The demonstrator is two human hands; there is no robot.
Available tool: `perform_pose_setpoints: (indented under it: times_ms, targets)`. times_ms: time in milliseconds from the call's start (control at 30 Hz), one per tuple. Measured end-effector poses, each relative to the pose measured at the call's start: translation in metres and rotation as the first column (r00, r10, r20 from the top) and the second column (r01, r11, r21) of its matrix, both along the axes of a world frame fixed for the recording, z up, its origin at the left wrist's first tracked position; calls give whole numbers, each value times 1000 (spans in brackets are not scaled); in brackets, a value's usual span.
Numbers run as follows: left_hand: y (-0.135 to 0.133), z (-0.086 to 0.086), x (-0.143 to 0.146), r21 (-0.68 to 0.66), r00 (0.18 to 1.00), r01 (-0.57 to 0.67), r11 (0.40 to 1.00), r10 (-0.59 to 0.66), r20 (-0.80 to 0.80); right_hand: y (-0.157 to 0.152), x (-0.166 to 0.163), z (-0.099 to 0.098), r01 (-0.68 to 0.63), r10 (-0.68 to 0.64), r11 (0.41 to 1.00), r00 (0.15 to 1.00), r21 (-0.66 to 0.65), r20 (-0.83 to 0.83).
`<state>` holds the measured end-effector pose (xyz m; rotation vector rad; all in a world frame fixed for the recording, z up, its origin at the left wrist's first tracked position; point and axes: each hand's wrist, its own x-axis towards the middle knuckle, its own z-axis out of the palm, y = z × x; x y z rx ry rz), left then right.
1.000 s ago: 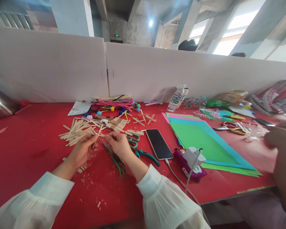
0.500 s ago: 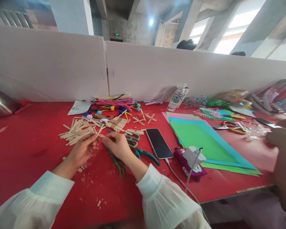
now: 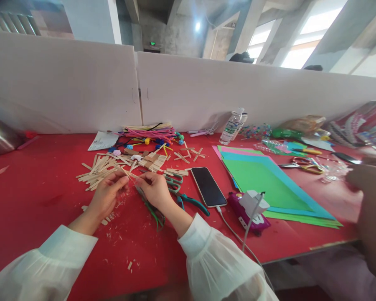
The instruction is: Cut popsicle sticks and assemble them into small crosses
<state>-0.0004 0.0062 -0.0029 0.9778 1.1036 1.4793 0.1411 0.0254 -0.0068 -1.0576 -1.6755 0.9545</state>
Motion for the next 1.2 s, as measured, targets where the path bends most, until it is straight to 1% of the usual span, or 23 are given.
perform_pose_setpoints:
  times_ms: [133, 300, 467, 533, 633, 700, 800, 867, 933, 1000, 1133, 1200]
  targets:
    - [3, -5, -2, -12, 997, -69, 998, 69, -43, -1, 0, -1, 38, -52, 991, 993, 131, 106]
    - [3, -4, -4, -53, 998, -61, 997, 59, -28, -3, 2, 0, 46, -116, 957, 966, 287, 232]
    - [3, 1, -4, -91, 998, -64, 994, 63, -10, -4, 3, -1, 16, -190, 889, 922, 457, 337]
    - [3, 2, -4, -115, 998, -57, 992, 57, -1, -4, 4, -2, -8, -213, 866, 898, 499, 384]
    - [3, 2, -5, -158, 999, -36, 987, 40, 22, -4, 3, -2, -23, -217, 858, 889, 513, 404]
    - [2, 2, -7, -177, 999, -7, 984, 15, 42, -4, 3, -2, -7, -192, 877, 911, 480, 365]
    - [2, 1, -8, -182, 996, 68, 981, -57, 65, -4, 2, -2, -1, -123, 923, 947, 386, 297]
    - [2, 0, -9, -177, 993, 106, 979, -95, 70, -3, 2, -3, -11, -104, 929, 952, 371, 288]
    - [2, 0, -10, -178, 992, 120, 977, -109, 68, -3, 2, -3, -12, -130, 907, 943, 422, 306]
    - [1, 0, -11, -187, 991, 124, 975, -114, 64, -2, 3, -4, -21, -171, 871, 923, 491, 344]
    - [0, 4, -11, -212, 991, 129, 969, -117, 69, -1, 4, -4, -86, -235, 801, 865, 592, 443]
    - [0, 7, -11, -223, 991, 128, 966, -115, 68, -1, 4, -4, -104, -266, 773, 843, 626, 468]
